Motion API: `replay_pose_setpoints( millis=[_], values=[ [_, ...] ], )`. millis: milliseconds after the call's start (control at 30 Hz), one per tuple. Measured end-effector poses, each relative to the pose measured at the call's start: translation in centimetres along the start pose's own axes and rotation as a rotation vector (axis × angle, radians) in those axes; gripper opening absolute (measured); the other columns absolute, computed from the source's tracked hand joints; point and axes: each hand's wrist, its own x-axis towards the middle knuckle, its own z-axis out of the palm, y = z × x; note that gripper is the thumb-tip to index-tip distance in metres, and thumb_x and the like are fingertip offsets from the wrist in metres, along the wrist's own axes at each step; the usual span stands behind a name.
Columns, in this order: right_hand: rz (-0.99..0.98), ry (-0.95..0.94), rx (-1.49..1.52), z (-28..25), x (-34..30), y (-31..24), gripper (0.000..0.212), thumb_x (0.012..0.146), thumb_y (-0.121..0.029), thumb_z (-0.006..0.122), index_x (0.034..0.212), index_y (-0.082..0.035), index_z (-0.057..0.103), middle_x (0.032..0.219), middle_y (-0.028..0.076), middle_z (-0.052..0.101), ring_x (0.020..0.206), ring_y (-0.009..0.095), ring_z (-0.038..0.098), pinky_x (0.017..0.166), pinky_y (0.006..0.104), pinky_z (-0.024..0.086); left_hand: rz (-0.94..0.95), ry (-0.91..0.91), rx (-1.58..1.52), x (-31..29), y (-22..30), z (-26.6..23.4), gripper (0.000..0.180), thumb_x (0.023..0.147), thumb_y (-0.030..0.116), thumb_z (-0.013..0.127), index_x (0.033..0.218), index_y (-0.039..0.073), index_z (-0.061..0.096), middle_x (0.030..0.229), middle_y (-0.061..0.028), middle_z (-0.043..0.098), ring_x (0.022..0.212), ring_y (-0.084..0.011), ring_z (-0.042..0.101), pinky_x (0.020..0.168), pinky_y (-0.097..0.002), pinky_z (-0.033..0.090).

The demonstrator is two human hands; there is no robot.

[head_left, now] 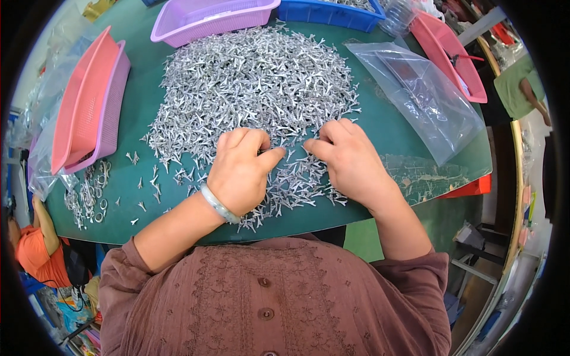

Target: The person taps and operates a smartphone placed inside a clear plastic bag and sorts small metal figurines across the table by hand.

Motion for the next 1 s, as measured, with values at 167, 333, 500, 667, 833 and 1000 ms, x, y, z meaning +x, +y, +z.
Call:
replay_pose_setpoints(
  millis=[167, 333, 500, 667, 833, 1000],
  values=[
    [0.007, -0.073, 0.005, -0.4, -0.1, 0.2, 0.015, 0.071, -0.001, 0.060, 0.083, -0.006, 0.069, 0.086, 0.007, 0.053, 0.090, 0.027, 0.054, 0.079, 0.0376, 0.043, 0.012, -0.048, 0.011, -0.4, -0.1, 0.2, 0.032, 0.073, -0.003, 0.061, 0.099, 0.011, 0.074, 0.096, -0.0069, 0.058, 0.094, -0.0266, 0.054, 0.087, -0.0397, 0.040],
    [0.010, -0.035, 0.001, -0.2, 0.2, -0.2, 0.018, 0.071, -0.001, 0.060, 0.084, -0.006, 0.070, 0.087, 0.007, 0.054, 0.090, 0.027, 0.054, 0.079, 0.0373, 0.043, 0.015, -0.060, -0.009, -0.7, -0.1, 0.2, 0.038, 0.073, -0.002, 0.060, 0.106, 0.010, 0.073, 0.098, -0.0064, 0.057, 0.096, -0.0267, 0.053, 0.088, -0.0404, 0.039],
    [-0.010, -0.066, -0.010, 0.3, 0.2, 0.0, 0.027, 0.072, 0.001, 0.059, 0.096, -0.006, 0.070, 0.089, 0.007, 0.055, 0.091, 0.027, 0.054, 0.079, 0.0375, 0.044, 0.038, -0.078, 0.039, -0.3, 0.5, 0.6, 0.040, 0.074, -0.001, 0.059, 0.110, 0.012, 0.072, 0.101, -0.0079, 0.056, 0.099, -0.0276, 0.052, 0.089, -0.0417, 0.039],
    [-0.015, 0.006, 0.005, 1.1, 0.7, -0.5, 0.025, 0.071, 0.000, 0.060, 0.092, -0.007, 0.071, 0.088, 0.007, 0.055, 0.090, 0.027, 0.054, 0.079, 0.0381, 0.044, 0.057, -0.114, -0.034, -0.2, 0.5, 0.6, 0.042, 0.075, -0.001, 0.060, 0.111, 0.016, 0.072, 0.101, -0.0072, 0.056, 0.100, -0.0274, 0.053, 0.092, -0.0417, 0.040],
    [-0.034, -0.005, 0.020, 0.1, 0.7, -0.2, 0.019, 0.070, -0.001, 0.060, 0.086, -0.007, 0.069, 0.086, 0.007, 0.055, 0.089, 0.027, 0.054, 0.078, 0.0382, 0.044, 0.006, -0.022, -0.011, -0.4, -0.2, 0.4, 0.040, 0.073, -0.001, 0.060, 0.108, 0.014, 0.074, 0.100, -0.0068, 0.057, 0.099, -0.0269, 0.053, 0.090, -0.0412, 0.040],
    [-0.067, 0.024, 0.033, 1.2, 1.2, -0.5, 0.011, 0.072, -0.003, 0.059, 0.079, -0.007, 0.065, 0.085, 0.008, 0.054, 0.088, 0.028, 0.055, 0.077, 0.0389, 0.045, 0.000, -0.046, 0.014, -0.1, -0.3, 0.3, 0.036, 0.073, -0.001, 0.060, 0.105, 0.011, 0.074, 0.099, -0.0071, 0.058, 0.098, -0.0271, 0.054, 0.090, -0.0416, 0.039]
  ],
)
